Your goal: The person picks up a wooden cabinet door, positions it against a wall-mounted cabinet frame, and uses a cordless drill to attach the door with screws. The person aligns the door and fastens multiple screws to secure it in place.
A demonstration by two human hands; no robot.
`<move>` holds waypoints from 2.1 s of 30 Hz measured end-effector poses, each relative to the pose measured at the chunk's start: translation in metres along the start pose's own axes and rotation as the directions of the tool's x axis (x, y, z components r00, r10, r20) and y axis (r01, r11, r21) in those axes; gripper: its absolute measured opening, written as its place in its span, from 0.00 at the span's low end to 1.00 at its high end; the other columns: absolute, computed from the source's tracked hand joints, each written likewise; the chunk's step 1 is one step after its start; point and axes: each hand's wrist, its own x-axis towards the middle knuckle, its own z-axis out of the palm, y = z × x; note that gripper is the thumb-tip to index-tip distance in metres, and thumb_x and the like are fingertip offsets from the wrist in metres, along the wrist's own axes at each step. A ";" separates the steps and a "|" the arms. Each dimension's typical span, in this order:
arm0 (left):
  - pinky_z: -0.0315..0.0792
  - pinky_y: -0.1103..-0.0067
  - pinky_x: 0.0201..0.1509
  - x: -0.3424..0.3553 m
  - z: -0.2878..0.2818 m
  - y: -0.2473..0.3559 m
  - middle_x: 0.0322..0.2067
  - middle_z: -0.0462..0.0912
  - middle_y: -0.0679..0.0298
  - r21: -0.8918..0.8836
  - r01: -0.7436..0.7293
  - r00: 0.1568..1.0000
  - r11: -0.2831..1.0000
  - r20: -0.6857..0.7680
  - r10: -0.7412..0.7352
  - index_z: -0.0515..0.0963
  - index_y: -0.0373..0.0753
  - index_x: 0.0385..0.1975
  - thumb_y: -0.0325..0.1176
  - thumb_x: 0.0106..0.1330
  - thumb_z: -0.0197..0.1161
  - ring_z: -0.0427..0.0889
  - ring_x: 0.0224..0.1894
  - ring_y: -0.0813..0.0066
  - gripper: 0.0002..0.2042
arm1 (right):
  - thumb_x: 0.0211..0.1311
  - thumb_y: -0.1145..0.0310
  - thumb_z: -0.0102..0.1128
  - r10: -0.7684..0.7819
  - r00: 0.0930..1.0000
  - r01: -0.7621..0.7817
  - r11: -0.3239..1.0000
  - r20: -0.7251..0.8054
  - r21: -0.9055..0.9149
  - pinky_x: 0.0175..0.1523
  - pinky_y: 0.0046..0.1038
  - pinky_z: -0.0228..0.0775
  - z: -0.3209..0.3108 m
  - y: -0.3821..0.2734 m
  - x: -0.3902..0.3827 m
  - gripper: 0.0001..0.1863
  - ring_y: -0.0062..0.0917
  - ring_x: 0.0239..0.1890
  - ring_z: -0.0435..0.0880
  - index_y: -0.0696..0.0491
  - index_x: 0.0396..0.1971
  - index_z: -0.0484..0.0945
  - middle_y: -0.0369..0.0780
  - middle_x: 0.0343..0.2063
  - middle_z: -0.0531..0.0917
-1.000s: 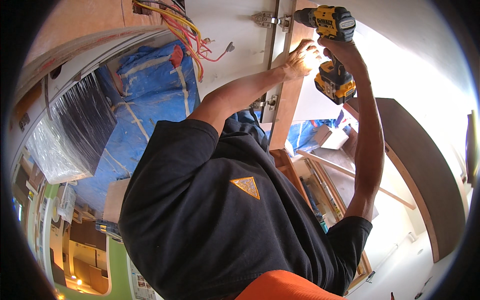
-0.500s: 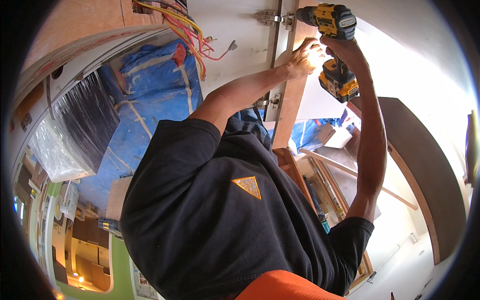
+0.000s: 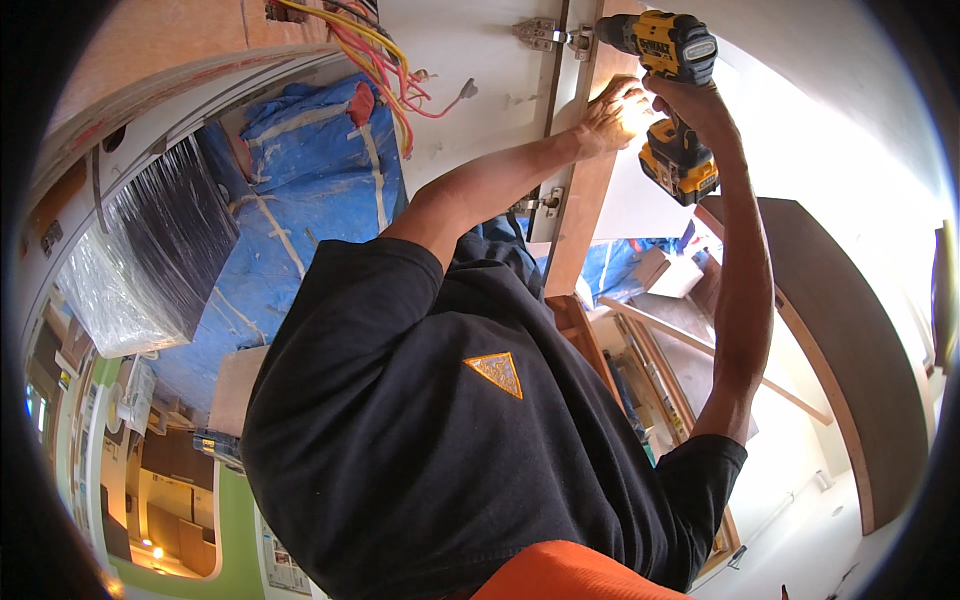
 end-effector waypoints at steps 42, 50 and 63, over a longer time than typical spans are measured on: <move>0.48 0.63 0.74 -0.023 -0.059 0.013 0.59 0.74 0.65 -0.976 0.049 0.949 -0.211 0.111 -0.295 0.76 0.51 0.52 0.45 0.65 0.57 0.66 0.66 0.69 0.16 | 0.57 0.63 0.68 -0.146 0.978 0.197 0.883 -0.150 0.425 0.32 0.23 0.77 0.027 0.017 -0.030 0.15 0.21 0.28 0.86 0.58 0.38 0.80 0.39 0.27 0.85; 0.46 0.62 0.76 -0.017 -0.030 0.010 0.61 0.73 0.70 -0.976 -0.203 0.944 0.079 -0.216 -0.248 0.77 0.50 0.54 0.37 0.61 0.61 0.58 0.70 0.70 0.19 | 0.58 0.67 0.67 -0.174 0.980 0.199 0.890 -0.099 0.410 0.35 0.24 0.80 0.014 0.014 -0.012 0.16 0.25 0.31 0.87 0.60 0.43 0.78 0.41 0.34 0.86; 0.48 0.63 0.76 0.000 -0.010 0.022 0.47 0.84 0.66 -0.943 -0.292 0.862 0.161 -0.332 -0.383 0.83 0.51 0.43 0.41 0.60 0.62 0.76 0.56 0.69 0.12 | 0.57 0.66 0.68 -0.071 0.965 0.191 0.849 -0.253 0.492 0.31 0.22 0.77 0.012 0.023 -0.040 0.14 0.21 0.28 0.85 0.59 0.39 0.80 0.38 0.26 0.85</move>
